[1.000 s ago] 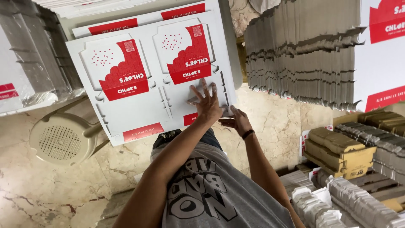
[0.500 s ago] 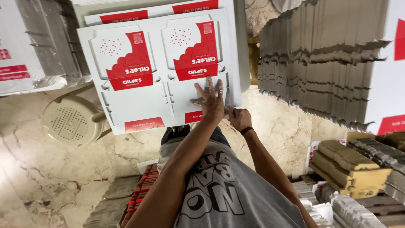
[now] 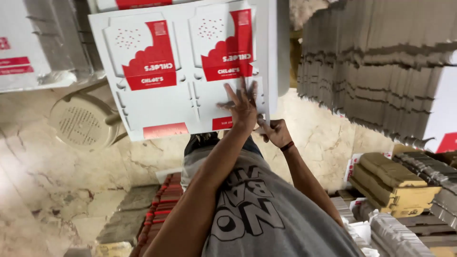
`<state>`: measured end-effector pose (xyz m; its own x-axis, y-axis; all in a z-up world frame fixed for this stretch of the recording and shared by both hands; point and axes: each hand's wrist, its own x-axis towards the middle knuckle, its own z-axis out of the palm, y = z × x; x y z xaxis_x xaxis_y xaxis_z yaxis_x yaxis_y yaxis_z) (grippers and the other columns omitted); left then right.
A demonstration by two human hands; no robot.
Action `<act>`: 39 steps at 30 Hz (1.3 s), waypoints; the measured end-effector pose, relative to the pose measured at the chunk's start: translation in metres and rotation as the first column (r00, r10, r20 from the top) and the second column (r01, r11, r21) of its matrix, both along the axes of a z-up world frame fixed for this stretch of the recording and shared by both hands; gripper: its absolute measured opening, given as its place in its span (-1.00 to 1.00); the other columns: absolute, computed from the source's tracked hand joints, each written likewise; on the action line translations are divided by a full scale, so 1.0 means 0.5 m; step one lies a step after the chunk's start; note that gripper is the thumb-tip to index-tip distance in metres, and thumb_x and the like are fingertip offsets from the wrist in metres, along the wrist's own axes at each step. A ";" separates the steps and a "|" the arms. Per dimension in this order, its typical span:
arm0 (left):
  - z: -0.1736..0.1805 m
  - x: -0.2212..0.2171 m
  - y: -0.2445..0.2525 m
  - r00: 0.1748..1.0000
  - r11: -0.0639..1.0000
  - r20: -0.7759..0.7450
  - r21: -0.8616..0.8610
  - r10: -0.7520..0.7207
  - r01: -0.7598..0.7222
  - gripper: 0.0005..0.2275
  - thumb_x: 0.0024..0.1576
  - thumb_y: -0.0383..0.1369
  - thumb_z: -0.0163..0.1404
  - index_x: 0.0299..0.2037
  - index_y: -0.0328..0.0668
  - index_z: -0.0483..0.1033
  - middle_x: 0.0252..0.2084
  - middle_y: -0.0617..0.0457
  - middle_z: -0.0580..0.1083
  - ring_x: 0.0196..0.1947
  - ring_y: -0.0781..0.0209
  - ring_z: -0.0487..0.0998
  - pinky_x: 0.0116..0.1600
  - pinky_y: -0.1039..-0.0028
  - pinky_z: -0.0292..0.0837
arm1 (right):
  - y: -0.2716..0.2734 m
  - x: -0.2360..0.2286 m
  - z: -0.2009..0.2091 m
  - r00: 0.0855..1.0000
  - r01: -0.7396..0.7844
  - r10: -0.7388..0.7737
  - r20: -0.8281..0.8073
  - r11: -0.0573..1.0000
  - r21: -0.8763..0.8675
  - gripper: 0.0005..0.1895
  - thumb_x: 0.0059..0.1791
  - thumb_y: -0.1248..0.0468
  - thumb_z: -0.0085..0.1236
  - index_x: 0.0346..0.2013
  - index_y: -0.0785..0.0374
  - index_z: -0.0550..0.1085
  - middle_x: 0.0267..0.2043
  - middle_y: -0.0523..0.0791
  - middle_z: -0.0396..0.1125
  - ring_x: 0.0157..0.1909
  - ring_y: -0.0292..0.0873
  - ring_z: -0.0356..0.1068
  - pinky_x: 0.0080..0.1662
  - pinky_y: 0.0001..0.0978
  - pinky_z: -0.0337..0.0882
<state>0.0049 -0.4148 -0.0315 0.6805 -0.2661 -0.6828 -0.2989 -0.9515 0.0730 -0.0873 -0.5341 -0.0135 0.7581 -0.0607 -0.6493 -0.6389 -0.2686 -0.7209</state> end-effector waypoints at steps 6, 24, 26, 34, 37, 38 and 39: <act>-0.031 0.024 0.028 0.996 0.998 0.093 -0.069 -0.010 0.016 -0.26 0.30 -0.46 -0.06 0.57 0.13 -0.33 0.56 -0.33 -0.50 0.37 -0.92 -0.51 -0.04 -0.80 0.06 | -0.033 0.052 -0.018 0.999 0.000 0.006 -0.049 0.992 0.124 -0.60 0.05 0.22 0.03 -0.62 0.38 0.53 -0.78 0.06 0.33 -0.75 -0.15 0.31 -0.56 -0.43 0.30; -0.021 0.067 0.312 0.667 0.673 0.551 -0.235 -0.502 0.701 -0.72 0.19 0.01 -0.05 0.10 0.74 0.53 0.52 0.18 0.16 0.48 -0.51 -0.04 0.13 -0.73 0.08 | 0.326 -0.062 -0.249 0.863 0.485 -0.484 -0.147 0.874 -0.032 -0.55 0.02 0.00 0.29 -0.41 0.39 0.52 -0.51 0.10 0.36 -0.31 0.01 0.46 -0.35 -0.18 0.43; 0.007 0.093 0.306 0.712 0.694 0.089 -0.166 -0.697 0.700 -0.57 0.35 -0.06 -0.33 0.40 0.94 0.00 0.61 0.39 -0.19 0.55 -0.39 -0.34 0.25 -0.77 -0.23 | 0.361 -0.012 -0.124 0.822 0.549 -0.555 -0.128 0.832 -0.077 -0.54 0.00 -0.05 0.34 -0.48 0.31 0.55 -0.53 0.04 0.44 -0.41 -0.08 0.49 -0.41 -0.31 0.50; 0.048 0.132 0.284 0.627 0.630 -0.067 -0.122 -0.776 0.767 -0.47 0.34 -0.25 -0.25 0.41 0.89 -0.05 0.60 0.32 -0.39 0.52 -0.45 -0.49 0.24 -0.76 -0.16 | 0.380 -0.015 -0.139 0.746 0.666 -0.664 0.055 0.745 -0.039 -0.65 0.10 0.23 0.17 -0.47 0.46 0.54 -0.51 0.14 0.46 -0.50 0.02 0.51 -0.39 -0.20 0.57; 0.031 0.139 0.272 0.631 0.641 -0.115 -0.118 -0.768 0.759 -0.45 0.33 -0.26 -0.21 0.41 0.90 -0.08 0.58 0.36 -0.47 0.50 -0.45 -0.56 0.22 -0.78 -0.17 | 0.397 0.000 -0.098 0.793 0.606 -0.592 0.143 0.791 -0.086 -0.63 0.10 0.23 0.20 -0.52 0.43 0.56 -0.57 0.10 0.45 -0.53 -0.06 0.49 -0.33 -0.27 0.51; 0.019 0.133 0.268 0.631 0.644 -0.132 -0.118 -0.764 0.756 -0.43 0.32 -0.27 -0.18 0.40 0.93 -0.09 0.57 0.38 -0.51 0.50 -0.44 -0.59 0.21 -0.79 -0.16 | 0.404 0.001 -0.079 0.798 0.600 -0.585 0.145 0.794 -0.100 -0.61 0.10 0.21 0.22 -0.53 0.43 0.56 -0.60 0.08 0.45 -0.54 -0.08 0.49 -0.27 -0.28 0.50; 0.006 0.134 0.270 0.623 0.637 -0.141 -0.112 -0.770 0.762 -0.43 0.32 -0.27 -0.18 0.40 0.93 -0.09 0.57 0.38 -0.51 0.50 -0.44 -0.59 0.21 -0.79 -0.16 | 0.408 0.005 -0.079 0.792 0.609 -0.595 0.138 0.788 -0.091 -0.61 0.10 0.21 0.22 -0.53 0.43 0.56 -0.60 0.08 0.45 -0.54 -0.08 0.49 -0.27 -0.28 0.50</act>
